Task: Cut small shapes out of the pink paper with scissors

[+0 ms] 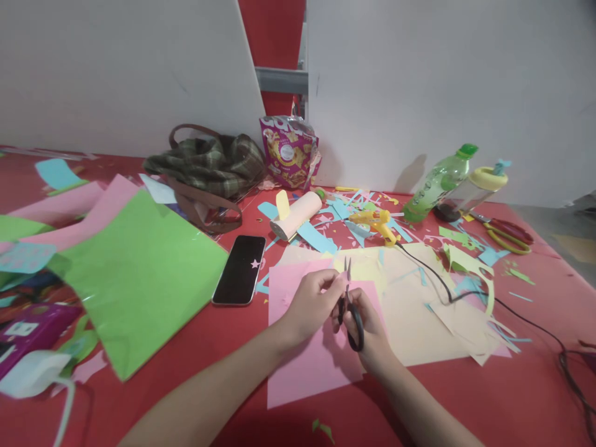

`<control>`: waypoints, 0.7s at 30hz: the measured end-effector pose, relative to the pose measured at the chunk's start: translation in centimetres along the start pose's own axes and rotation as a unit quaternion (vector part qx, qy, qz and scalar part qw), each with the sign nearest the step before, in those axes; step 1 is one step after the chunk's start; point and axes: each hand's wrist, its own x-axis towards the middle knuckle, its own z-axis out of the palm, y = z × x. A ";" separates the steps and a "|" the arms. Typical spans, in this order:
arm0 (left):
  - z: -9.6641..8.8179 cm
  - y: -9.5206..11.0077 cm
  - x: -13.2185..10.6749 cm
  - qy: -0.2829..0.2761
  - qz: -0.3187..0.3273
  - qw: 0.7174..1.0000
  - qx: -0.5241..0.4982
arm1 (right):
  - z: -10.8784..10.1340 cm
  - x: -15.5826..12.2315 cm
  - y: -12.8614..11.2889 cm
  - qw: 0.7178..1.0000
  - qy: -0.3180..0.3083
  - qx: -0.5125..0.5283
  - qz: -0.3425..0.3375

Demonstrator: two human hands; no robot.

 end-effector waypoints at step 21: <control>-2.5 1.8 0.7 -0.100 -0.012 0.982 0.159 | 0.3 0.5 -0.6 0.997 0.050 0.053 -0.021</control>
